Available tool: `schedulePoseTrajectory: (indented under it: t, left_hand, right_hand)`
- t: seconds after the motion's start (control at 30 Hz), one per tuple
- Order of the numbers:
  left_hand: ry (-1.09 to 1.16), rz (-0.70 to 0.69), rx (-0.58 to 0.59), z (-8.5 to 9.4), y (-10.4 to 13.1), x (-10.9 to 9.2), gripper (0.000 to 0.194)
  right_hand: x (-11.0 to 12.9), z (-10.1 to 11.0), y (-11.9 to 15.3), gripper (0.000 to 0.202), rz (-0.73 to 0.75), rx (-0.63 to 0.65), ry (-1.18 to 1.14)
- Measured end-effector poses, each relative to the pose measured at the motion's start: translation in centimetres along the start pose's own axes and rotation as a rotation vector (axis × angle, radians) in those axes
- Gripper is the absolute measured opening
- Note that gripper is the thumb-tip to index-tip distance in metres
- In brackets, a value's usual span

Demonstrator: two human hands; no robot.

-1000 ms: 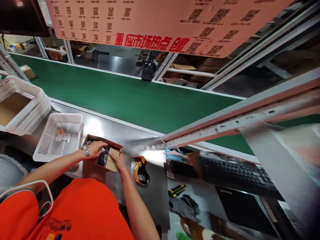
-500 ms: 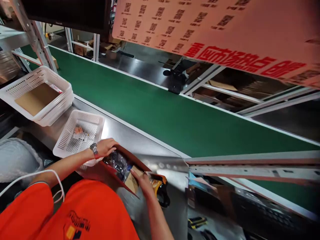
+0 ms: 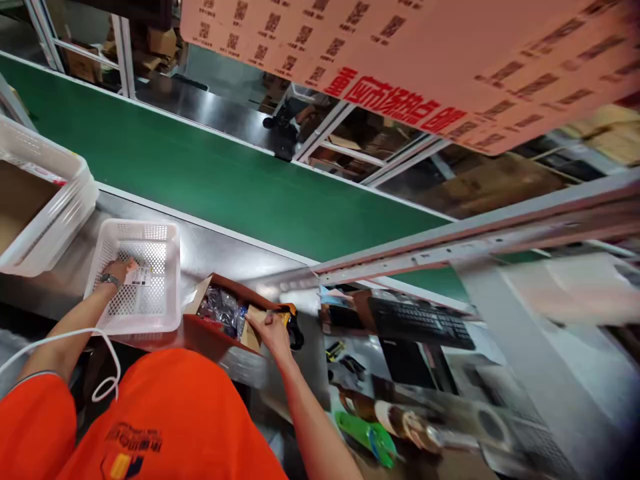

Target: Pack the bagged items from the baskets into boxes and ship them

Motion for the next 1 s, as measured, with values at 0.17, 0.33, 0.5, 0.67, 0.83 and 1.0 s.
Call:
schedulePoseTrajectory:
  t: [0.17,0.33,0.5,0.67,0.83,1.0]
  left_hand:
    - [0.074,-0.148,-0.115,2.1,0.6,-3.1,0.036]
    - [0.23,-0.635,-0.161,0.5,7.3,-16.3,0.033]
    - [-0.006,-0.707,0.06,-4.9,11.5,-26.8,0.024]
    - [-0.017,-0.664,0.016,-5.7,12.4,-27.3,0.044]
    - [0.271,-0.507,-0.243,-5.5,12.7,-22.7,0.063]
    - [0.388,-0.351,-0.103,-9.3,12.1,-21.5,0.055]
  right_hand:
    - [1.3,0.7,0.4,0.061,0.147,-0.006,0.234]
    - [7.6,0.5,1.5,0.032,0.608,0.064,0.154]
    - [12.8,-0.6,3.2,0.052,0.912,0.183,0.169]
    - [12.1,-0.8,3.5,0.047,0.957,0.19,0.092]
    - [11.5,0.5,4.6,0.048,1.116,-0.029,-0.016]
    - [15.3,-1.1,7.4,0.056,1.468,0.106,0.091]
Point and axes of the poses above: each hand's wrist, its own y-axis away from the middle knuckle, its own z-axis out of the back of the hand, x = y × z, the point moved 9 cm from there along -y, towards the middle knuckle, and after that the axes turned 10 degrees about y, right-handed, at the moved point
